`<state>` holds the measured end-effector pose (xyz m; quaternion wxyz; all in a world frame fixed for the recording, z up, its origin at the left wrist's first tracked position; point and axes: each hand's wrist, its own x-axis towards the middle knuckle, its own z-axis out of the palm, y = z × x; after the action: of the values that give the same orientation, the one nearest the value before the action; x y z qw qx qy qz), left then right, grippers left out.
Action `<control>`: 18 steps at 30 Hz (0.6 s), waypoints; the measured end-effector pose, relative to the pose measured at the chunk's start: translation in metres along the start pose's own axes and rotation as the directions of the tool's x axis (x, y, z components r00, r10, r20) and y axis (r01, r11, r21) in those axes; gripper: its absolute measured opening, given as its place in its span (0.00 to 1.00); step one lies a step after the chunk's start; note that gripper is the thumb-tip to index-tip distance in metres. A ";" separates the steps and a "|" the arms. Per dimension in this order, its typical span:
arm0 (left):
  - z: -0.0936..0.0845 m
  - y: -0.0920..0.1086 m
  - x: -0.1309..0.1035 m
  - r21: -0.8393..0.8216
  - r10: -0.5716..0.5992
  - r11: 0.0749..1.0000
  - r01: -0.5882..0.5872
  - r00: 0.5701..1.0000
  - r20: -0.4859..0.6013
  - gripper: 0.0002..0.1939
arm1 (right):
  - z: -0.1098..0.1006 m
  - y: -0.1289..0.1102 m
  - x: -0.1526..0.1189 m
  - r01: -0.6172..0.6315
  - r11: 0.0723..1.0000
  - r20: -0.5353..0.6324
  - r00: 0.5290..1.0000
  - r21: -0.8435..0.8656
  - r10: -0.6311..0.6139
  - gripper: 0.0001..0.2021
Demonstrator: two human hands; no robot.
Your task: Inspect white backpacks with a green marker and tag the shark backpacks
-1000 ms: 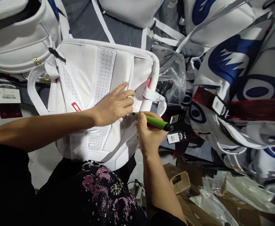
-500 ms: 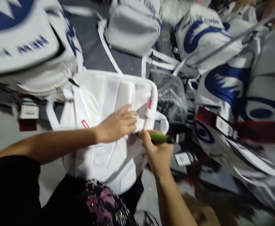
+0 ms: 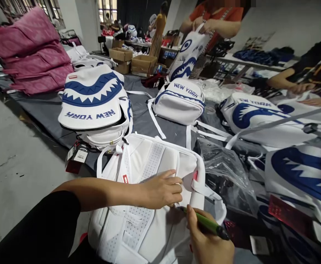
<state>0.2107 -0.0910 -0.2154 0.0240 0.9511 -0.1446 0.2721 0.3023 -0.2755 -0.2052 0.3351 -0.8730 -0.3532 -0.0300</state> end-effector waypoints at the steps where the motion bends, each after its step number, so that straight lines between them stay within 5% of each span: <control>1: -0.001 -0.001 0.001 0.002 0.009 1.000 -0.009 1.000 0.016 0.08 | 0.001 0.003 -0.001 0.014 1.000 0.002 1.000 -0.015 -0.014 0.30; 6: -0.008 -0.022 0.018 -0.012 0.114 0.993 -0.114 0.987 0.114 0.11 | 0.010 0.016 0.003 0.146 0.988 -0.022 0.989 -0.054 -0.148 0.22; 12: -0.005 -0.051 0.054 0.021 0.283 0.955 -0.295 0.933 0.222 0.17 | 0.006 0.023 0.003 0.154 0.988 0.017 0.988 0.004 -0.154 0.16; 15: -0.017 -0.043 0.062 0.100 0.243 0.959 -0.264 0.952 0.188 0.20 | 0.000 0.015 -0.018 0.175 0.978 -0.110 0.980 0.112 -0.163 0.18; 18: -0.055 -0.017 0.058 0.204 0.205 0.955 -0.217 0.976 0.079 0.20 | -0.009 0.000 -0.037 0.388 0.914 -0.215 0.909 0.120 -0.358 0.21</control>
<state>0.2344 -0.0831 -0.1373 -0.1105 0.9347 -0.2160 0.2597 0.2762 -0.3030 -0.2091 0.4242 -0.7524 -0.4817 -0.1478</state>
